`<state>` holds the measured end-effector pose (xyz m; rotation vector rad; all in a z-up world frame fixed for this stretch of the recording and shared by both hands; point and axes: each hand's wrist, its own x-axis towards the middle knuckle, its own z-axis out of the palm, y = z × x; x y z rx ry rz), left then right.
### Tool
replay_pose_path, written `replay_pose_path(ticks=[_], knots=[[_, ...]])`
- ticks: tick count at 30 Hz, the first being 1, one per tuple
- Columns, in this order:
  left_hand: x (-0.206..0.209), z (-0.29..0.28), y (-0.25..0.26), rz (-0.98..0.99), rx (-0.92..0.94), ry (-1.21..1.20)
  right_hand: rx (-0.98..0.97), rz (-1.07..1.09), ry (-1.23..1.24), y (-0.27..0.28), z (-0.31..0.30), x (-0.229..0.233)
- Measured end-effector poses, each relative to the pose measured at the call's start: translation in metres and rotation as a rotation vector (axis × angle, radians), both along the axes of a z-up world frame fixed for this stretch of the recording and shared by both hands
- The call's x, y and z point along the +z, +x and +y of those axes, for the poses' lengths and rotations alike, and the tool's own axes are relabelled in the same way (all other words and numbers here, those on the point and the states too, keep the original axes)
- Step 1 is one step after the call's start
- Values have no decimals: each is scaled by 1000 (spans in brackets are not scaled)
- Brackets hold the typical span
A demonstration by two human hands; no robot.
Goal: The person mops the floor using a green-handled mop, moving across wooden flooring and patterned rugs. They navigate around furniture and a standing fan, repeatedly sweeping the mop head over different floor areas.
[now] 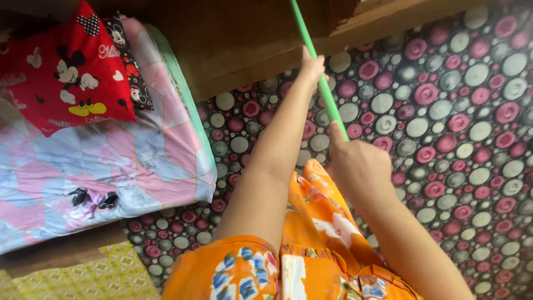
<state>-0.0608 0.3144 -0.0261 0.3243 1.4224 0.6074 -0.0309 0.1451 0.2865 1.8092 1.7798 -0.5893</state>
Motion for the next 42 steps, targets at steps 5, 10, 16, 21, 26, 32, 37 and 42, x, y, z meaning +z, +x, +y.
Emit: replay_pose_path(ticks=[5, 10, 16, 21, 26, 32, 37, 42], knots=[[-38, -54, 4, 57, 115, 128, 93, 5, 59, 11, -44, 8], [-6, -143, 5, 81, 278, 98, 194, -41, 14, 36, -94, 57], [-35, -236, 8, 259, 329, 4, 452, -45, -99, 55, -150, 97], [-30, -309, 3, 7, 671, 34, 670, -103, -163, 50, -186, 131], [70, -344, -32, -137, 881, -41, 1058, -69, 79, 50, -210, 133], [132, -372, -74, -252, 995, -75, 1229, -153, 140, 14, -233, 152], [66, -354, -80, -150, 1093, -195, 1107, -375, 159, -4, -271, 146], [62, -398, -120, 47, 737, -372, 1091, -418, 151, -3, -365, 66]])
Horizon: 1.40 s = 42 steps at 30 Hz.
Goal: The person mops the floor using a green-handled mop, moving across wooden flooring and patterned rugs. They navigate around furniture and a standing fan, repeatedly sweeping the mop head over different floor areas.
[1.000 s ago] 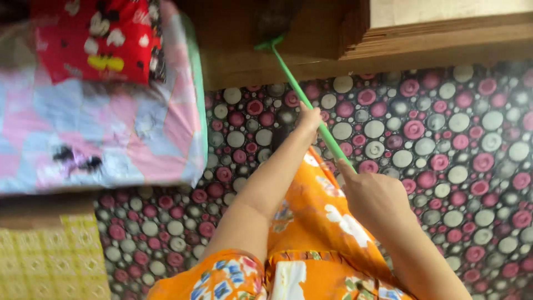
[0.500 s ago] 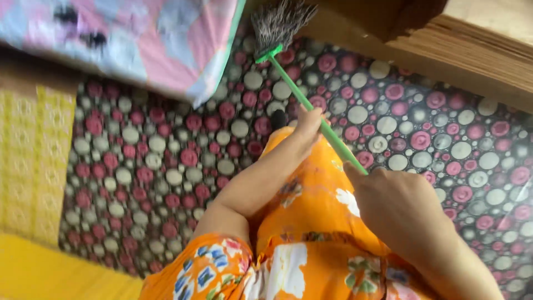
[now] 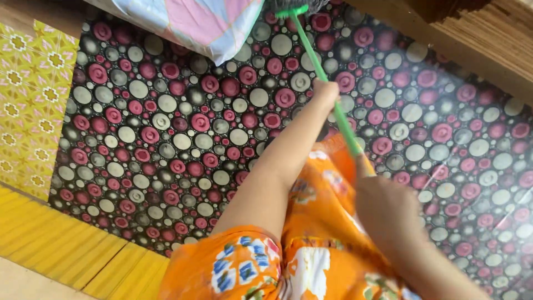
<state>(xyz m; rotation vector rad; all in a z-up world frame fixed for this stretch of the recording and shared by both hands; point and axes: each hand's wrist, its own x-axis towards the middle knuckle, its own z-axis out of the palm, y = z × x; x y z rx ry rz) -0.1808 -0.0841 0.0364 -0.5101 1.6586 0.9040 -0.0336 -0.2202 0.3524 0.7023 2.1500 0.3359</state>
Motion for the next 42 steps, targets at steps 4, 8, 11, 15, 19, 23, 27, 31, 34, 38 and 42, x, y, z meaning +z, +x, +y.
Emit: replay_pose_path(ticks=[4, 8, 11, 15, 19, 23, 27, 31, 34, 38, 42], knots=[[-163, -53, -24, 208, 8, 231, -442, 142, -273, -60, -63, -34], [-158, -84, -39, 53, -161, 194, -279, 211, -179, -46, -110, -70], [-112, -114, 3, 247, -261, 198, -193, 245, -158, -10, -124, -38], [-101, -170, 69, 203, -66, 226, -231, 134, -226, 49, -149, 0], [-62, -278, 135, 226, -5, 152, -299, 93, -347, 116, -187, 36], [-31, -355, 172, 168, 236, 212, -368, 54, -392, 149, -222, 66], [-97, -413, 160, 409, 294, 41, -213, 151, -450, 156, -258, 43], [-121, -431, 109, 352, 397, 92, 45, 146, -334, 123, -303, 2], [-141, -441, 71, 358, 460, 173, 106, 130, -343, 89, -314, -6], [-115, -435, 13, 250, 673, 310, 153, 80, -369, 31, -302, -8], [-143, -408, -61, 341, 513, 52, 133, 30, -381, -32, -274, -20]])
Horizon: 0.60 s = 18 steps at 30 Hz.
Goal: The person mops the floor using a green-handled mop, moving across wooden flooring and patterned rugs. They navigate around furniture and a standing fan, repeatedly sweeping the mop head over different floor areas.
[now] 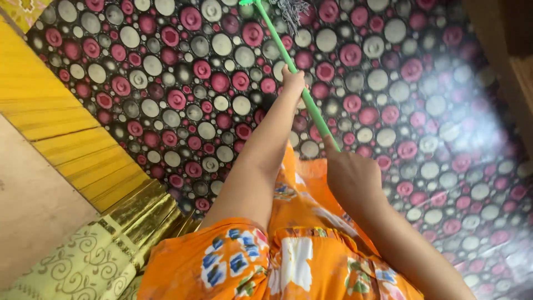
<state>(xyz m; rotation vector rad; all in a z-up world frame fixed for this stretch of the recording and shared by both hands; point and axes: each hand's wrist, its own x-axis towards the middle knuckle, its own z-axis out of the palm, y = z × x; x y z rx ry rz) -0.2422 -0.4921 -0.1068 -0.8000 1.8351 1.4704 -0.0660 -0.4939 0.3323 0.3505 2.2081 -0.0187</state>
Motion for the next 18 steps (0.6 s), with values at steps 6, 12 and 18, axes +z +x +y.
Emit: replay_pose_path(ticks=[6, 12, 18], knots=[[23, 22, -112, 10, 81, 51, 45, -12, 17, -112, 28, -17], [59, 13, -239, -43, 176, 173, -1, -113, -68, -227, 29, -58], [88, -23, -254, -60, 77, 47, 115, 117, -102, -217, 10, -82]])
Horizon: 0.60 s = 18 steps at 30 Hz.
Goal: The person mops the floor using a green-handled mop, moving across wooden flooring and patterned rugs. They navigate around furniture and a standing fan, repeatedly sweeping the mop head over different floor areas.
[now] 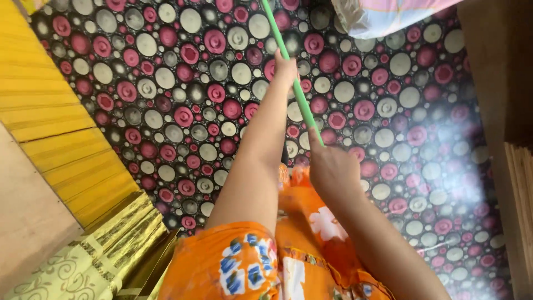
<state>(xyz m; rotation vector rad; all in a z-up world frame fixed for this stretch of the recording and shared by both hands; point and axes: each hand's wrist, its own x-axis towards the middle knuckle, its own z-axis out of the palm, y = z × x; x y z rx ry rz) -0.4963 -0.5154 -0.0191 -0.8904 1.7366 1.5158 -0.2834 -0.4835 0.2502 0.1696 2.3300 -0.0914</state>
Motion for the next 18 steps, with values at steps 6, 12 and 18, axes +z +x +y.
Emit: replay_pose_path(ticks=[6, 12, 18], knots=[[51, -32, 107, 5, 85, 87, 194, 14, 66, 88, -8, 34], [77, -41, 207, -120, 286, 125, 206, -44, 36, 159, 19, 83], [105, -79, 256, -140, 413, 257, 231, -70, 53, 178, -26, 115]])
